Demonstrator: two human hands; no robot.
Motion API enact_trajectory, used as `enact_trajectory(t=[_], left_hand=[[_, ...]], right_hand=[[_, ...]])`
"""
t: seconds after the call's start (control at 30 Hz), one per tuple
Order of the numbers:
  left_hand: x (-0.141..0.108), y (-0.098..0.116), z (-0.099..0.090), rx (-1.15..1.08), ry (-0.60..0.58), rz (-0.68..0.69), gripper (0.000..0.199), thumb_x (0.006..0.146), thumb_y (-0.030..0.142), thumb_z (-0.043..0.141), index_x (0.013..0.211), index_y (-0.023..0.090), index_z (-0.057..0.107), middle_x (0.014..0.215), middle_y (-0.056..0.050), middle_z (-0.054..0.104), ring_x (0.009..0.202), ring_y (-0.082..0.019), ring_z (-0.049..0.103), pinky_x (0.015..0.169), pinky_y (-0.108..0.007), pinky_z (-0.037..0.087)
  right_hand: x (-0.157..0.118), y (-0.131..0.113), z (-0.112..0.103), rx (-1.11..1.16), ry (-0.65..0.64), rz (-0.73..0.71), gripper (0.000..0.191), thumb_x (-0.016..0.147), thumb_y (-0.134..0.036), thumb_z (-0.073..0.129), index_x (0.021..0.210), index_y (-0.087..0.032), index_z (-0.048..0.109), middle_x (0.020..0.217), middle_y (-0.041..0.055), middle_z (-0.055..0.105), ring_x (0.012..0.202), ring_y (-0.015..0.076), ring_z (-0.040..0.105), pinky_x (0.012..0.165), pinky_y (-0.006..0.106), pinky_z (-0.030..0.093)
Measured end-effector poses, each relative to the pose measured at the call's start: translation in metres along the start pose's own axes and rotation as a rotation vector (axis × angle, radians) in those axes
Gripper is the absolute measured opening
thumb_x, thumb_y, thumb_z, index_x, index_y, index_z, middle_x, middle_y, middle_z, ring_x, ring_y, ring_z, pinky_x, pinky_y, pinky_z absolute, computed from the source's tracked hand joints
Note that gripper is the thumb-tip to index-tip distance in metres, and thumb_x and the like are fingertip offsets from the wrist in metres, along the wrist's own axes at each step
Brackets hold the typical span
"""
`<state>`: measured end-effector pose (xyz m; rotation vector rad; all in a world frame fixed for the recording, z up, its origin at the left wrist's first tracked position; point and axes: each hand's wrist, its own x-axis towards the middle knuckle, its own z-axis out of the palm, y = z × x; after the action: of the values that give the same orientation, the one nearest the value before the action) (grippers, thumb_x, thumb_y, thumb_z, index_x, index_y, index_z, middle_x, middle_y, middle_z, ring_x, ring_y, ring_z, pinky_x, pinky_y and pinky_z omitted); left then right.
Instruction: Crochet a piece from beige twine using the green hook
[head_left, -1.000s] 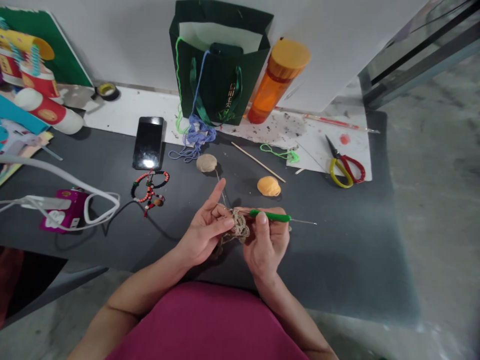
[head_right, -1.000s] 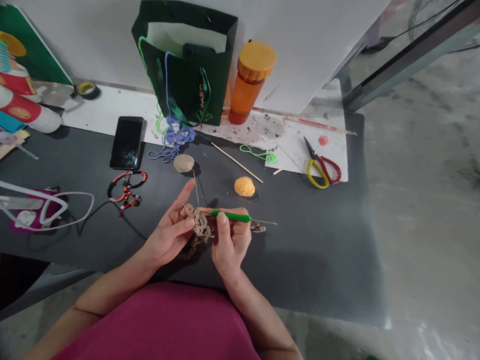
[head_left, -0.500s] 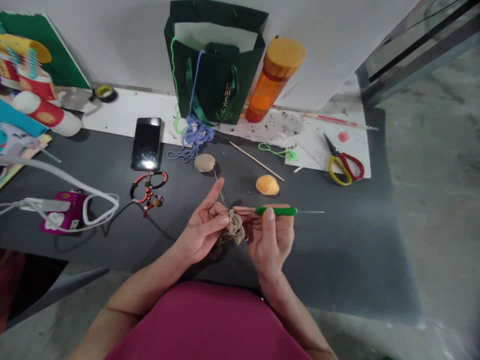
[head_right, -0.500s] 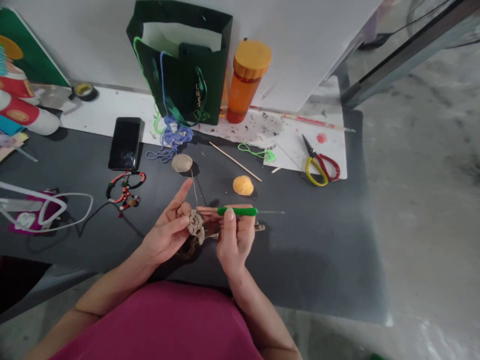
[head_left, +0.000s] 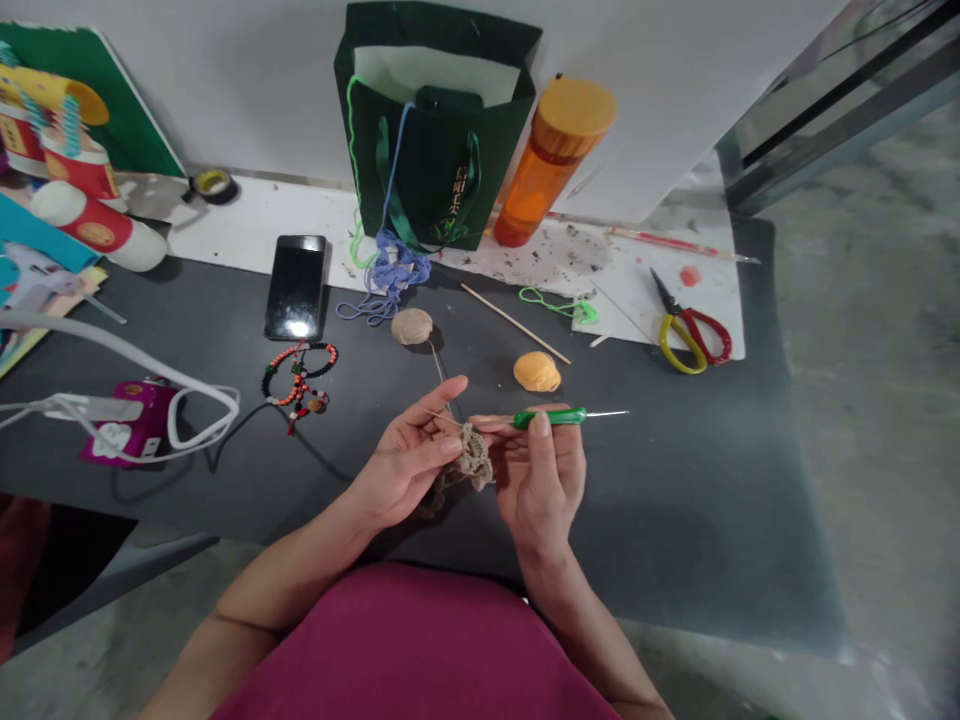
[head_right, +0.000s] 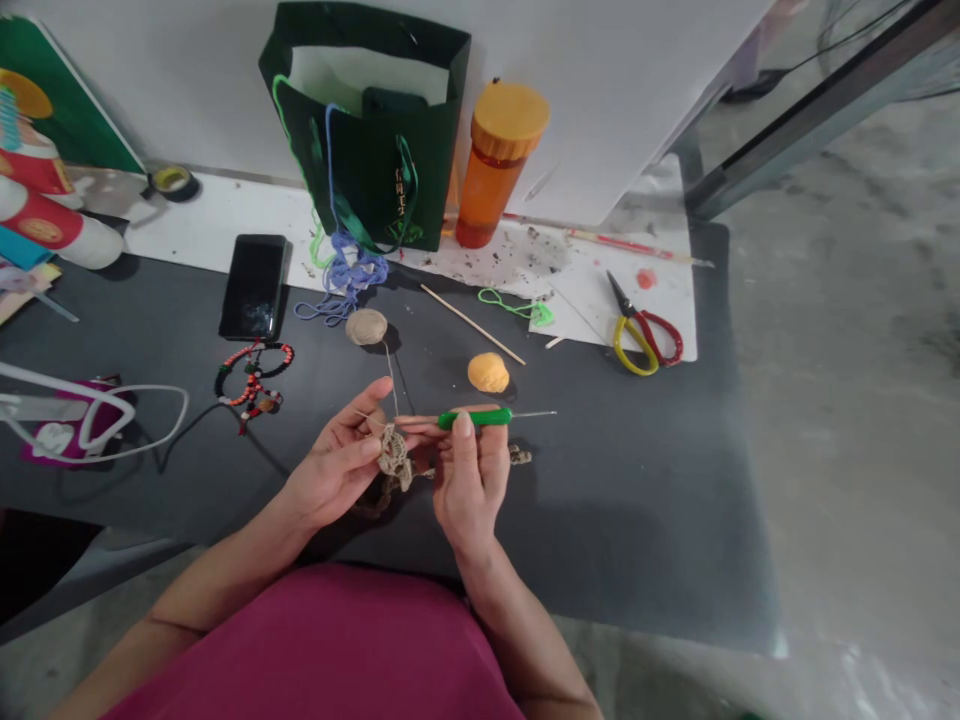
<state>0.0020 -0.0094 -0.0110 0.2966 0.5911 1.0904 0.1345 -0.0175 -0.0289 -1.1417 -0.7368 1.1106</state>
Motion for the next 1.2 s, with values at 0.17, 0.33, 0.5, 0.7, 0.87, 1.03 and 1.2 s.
enact_trajectory(t=[0.17, 0.33, 0.5, 0.7, 0.87, 1.03, 1.2], left_hand=[[0.0, 0.0, 0.0, 0.006, 0.004, 0.008, 0.048, 0.071, 0.019, 0.09, 0.116, 0.029, 0.078, 0.068, 0.008, 0.064, 0.063, -0.005, 0.061, 0.067, -0.016, 0.054], [0.0, 0.002, -0.001, -0.013, 0.003, 0.0, 0.048, 0.072, 0.019, 0.089, 0.117, 0.029, 0.076, 0.07, 0.008, 0.064, 0.065, -0.007, 0.063, 0.079, -0.024, 0.06], [0.0, 0.0, -0.001, 0.006, -0.005, -0.012, 0.047, 0.072, 0.021, 0.09, 0.116, 0.029, 0.076, 0.071, 0.008, 0.066, 0.07, -0.009, 0.068, 0.085, -0.029, 0.06], [-0.003, -0.009, 0.0, 0.171, 0.061, 0.006, 0.05, 0.069, 0.025, 0.092, 0.117, 0.028, 0.077, 0.089, 0.001, 0.077, 0.081, -0.013, 0.071, 0.08, -0.026, 0.056], [-0.003, -0.008, 0.0, 0.21, 0.054, 0.079, 0.048, 0.073, 0.028, 0.089, 0.119, 0.03, 0.077, 0.096, 0.001, 0.077, 0.087, -0.013, 0.07, 0.087, -0.027, 0.054], [-0.001, -0.005, 0.003, 0.151, 0.171, 0.113, 0.05, 0.07, 0.02, 0.09, 0.118, 0.028, 0.077, 0.076, 0.006, 0.07, 0.072, -0.008, 0.065, 0.077, -0.022, 0.052], [-0.001, -0.003, 0.006, 0.065, 0.206, 0.066, 0.061, 0.07, 0.014, 0.089, 0.127, 0.026, 0.072, 0.063, 0.01, 0.064, 0.06, -0.004, 0.058, 0.067, -0.017, 0.049]], right_hand=[[-0.002, 0.001, -0.002, -0.078, 0.065, -0.078, 0.012, 0.097, -0.04, 0.06, 0.097, -0.028, 0.056, 0.076, 0.0003, 0.076, 0.068, 0.0208, 0.076, 0.069, 0.039, 0.063], [-0.001, -0.007, 0.004, 0.071, 0.016, 0.024, 0.013, 0.096, -0.041, 0.061, 0.093, -0.03, 0.056, 0.072, -0.0031, 0.077, 0.055, 0.0182, 0.072, 0.06, 0.035, 0.061], [0.001, -0.01, 0.004, 0.124, -0.016, 0.149, 0.021, 0.093, -0.046, 0.066, 0.088, -0.028, 0.058, 0.073, -0.0037, 0.079, 0.048, 0.0141, 0.067, 0.05, 0.028, 0.055], [-0.003, -0.005, 0.011, 0.141, -0.051, 0.057, 0.022, 0.088, -0.045, 0.074, 0.088, -0.028, 0.061, 0.073, -0.0055, 0.077, 0.065, 0.0159, 0.074, 0.071, 0.033, 0.063], [-0.004, -0.001, 0.009, 0.097, -0.072, -0.071, 0.011, 0.092, -0.037, 0.071, 0.091, -0.028, 0.065, 0.08, -0.0043, 0.079, 0.073, 0.0156, 0.077, 0.075, 0.033, 0.064], [-0.002, -0.001, -0.001, -0.232, -0.18, -0.375, 0.009, 0.095, -0.022, 0.066, 0.1, -0.028, 0.07, 0.091, 0.0014, 0.082, 0.082, 0.0191, 0.078, 0.076, 0.038, 0.063], [-0.001, -0.003, 0.002, -0.39, -0.205, -0.669, 0.03, 0.087, -0.009, 0.071, 0.107, -0.032, 0.074, 0.104, 0.0026, 0.083, 0.085, 0.022, 0.079, 0.071, 0.04, 0.062]])
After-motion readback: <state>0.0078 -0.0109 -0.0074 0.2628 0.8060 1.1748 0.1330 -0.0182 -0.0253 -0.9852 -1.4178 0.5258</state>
